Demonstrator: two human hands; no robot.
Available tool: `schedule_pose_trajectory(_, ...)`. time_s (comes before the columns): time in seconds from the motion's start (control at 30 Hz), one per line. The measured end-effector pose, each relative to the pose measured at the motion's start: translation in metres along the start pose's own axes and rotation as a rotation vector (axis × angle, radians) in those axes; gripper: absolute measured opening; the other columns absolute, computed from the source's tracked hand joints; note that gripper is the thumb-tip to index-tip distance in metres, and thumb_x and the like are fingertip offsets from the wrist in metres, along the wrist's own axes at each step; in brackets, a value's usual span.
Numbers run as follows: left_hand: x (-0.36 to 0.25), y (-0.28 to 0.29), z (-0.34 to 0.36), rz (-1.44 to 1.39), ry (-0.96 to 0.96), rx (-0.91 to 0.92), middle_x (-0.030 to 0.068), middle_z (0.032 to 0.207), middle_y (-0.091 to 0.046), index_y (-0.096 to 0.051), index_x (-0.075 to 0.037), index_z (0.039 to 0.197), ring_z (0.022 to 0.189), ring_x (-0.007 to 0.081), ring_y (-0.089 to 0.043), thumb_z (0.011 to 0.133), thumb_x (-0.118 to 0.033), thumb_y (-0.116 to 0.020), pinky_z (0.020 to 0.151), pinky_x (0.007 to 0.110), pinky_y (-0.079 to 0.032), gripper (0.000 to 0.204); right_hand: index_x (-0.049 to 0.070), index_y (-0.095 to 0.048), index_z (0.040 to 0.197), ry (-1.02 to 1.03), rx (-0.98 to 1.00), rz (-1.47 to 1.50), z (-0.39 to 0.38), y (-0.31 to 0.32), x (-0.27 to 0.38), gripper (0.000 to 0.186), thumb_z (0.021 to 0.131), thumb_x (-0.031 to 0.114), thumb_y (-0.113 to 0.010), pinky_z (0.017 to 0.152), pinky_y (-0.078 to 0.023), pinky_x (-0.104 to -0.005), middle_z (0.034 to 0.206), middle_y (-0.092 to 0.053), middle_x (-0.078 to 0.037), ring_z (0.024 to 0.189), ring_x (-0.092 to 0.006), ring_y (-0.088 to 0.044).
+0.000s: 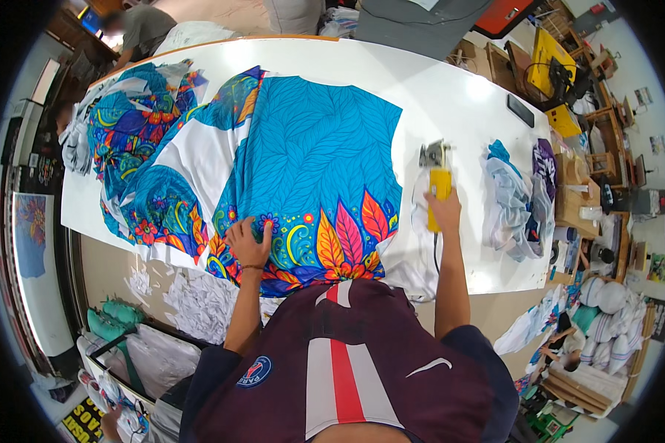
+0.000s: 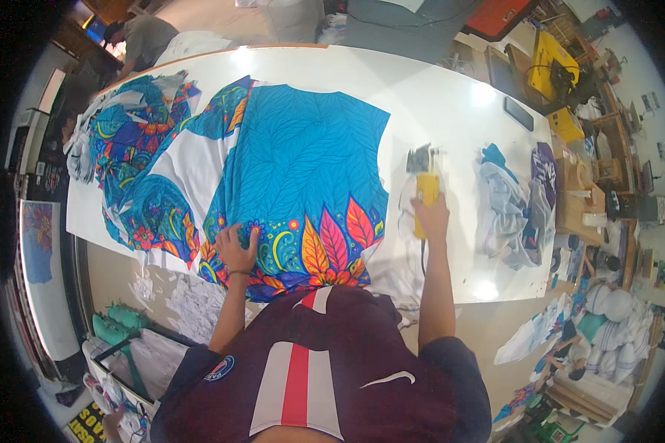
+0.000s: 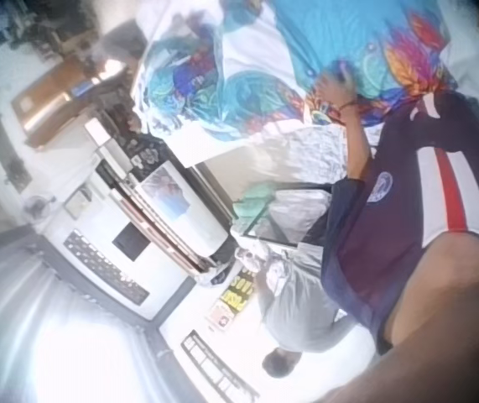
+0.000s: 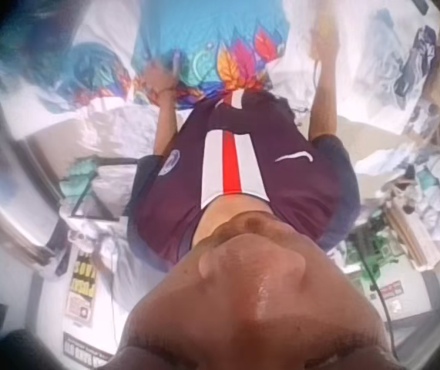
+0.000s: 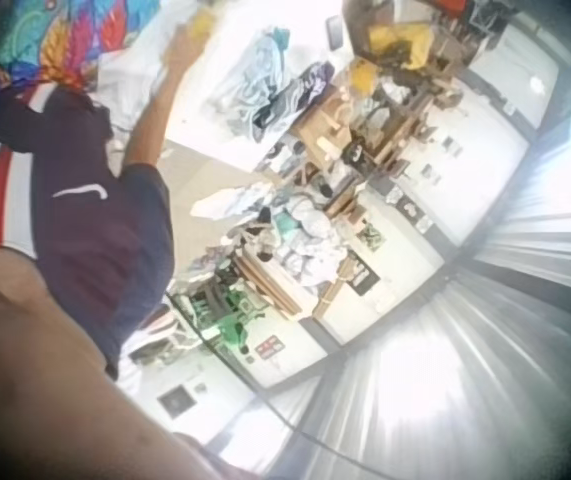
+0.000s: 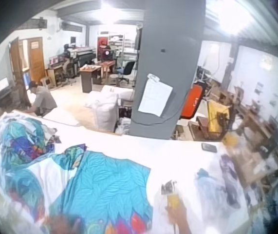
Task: The person uses an electric fabric cutter to cut a large piece of colorful patterned fabric laid on a white table. They repeatedly reposition the fabric, align it with a paper template, and cut along the template edges to produce garment pieces. Cut fabric pieces and trimmings accumulate on the table.
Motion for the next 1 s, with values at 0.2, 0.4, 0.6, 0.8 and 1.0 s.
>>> schedule_pose_trajectory(0.2,-0.231,-0.078,0.018,-0.318,-0.414,0.142,0.0141,0.143,-0.058,-0.064,-0.017,0.139,0.132,0.0388,-0.052,0.093,-0.042,-0.073,0.109,0.055,-0.038,0.054,-0.001,-0.060,0.117,-0.031,-0.003,-0.033,-0.098,0.114,-0.103,0.057,0.076,0.029,-0.086,0.079,-0.058,-0.0438,0.101,-0.074,-0.020,0.093,-0.0329,-0.074)
schedule_pose_trajectory(0.4,-0.329,-0.133,-0.013,-0.116,-0.792,0.541,0.0156,0.174,-0.020,-0.041,-0.032,0.162,0.158,0.0507,-0.013,0.097,-0.058,-0.061,0.120,0.075,-0.016,0.073,0.001,-0.061,0.117,-0.110,-0.025,-0.096,-0.179,0.144,-0.144,0.057,0.073,0.025,-0.088,0.082,-0.057,-0.0454,0.102,-0.075,-0.020,0.093,-0.0358,-0.074)
schedule_pose_trajectory(0.6,-0.280,-0.093,-0.095,-0.077,-1.021,0.667,0.0119,0.175,-0.018,-0.047,-0.036,0.156,0.159,0.0489,-0.012,0.097,-0.054,-0.061,0.117,0.078,-0.017,0.063,0.004,-0.061,0.120,-0.175,0.029,-0.159,-0.221,0.148,-0.146,0.061,0.070,0.026,-0.088,0.085,-0.056,-0.0486,0.104,-0.075,-0.022,0.097,-0.0430,-0.073)
schedule_pose_trajectory(0.8,-0.206,-0.055,-0.141,-0.215,-1.117,0.890,0.0093,0.159,-0.046,-0.074,-0.023,0.121,0.143,0.0350,-0.046,0.094,-0.030,-0.070,0.109,0.059,-0.043,0.029,0.008,-0.055,0.123,-0.064,0.141,-0.327,-0.213,0.138,-0.140,0.062,0.071,0.027,-0.084,0.081,-0.056,-0.0532,0.100,-0.074,-0.023,0.097,-0.0459,-0.071)
schedule_pose_trajectory(1.0,-0.226,-0.031,-0.074,-0.528,-0.693,0.677,0.0114,0.107,-0.076,-0.076,-0.009,0.112,0.097,0.0331,-0.071,0.094,-0.020,-0.071,0.084,0.046,-0.056,0.021,0.012,-0.051,0.127,0.002,0.137,-0.573,-0.185,0.134,-0.106,0.059,0.076,0.027,-0.077,0.078,-0.056,-0.0563,0.097,-0.073,-0.023,0.091,-0.0468,-0.071)
Point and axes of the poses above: each hand's wrist, its own z-axis towards the middle knuckle, its own y-axis out of the back of the hand, x = y × z, the point moved 7 cm from there along z, towards the middle knuckle
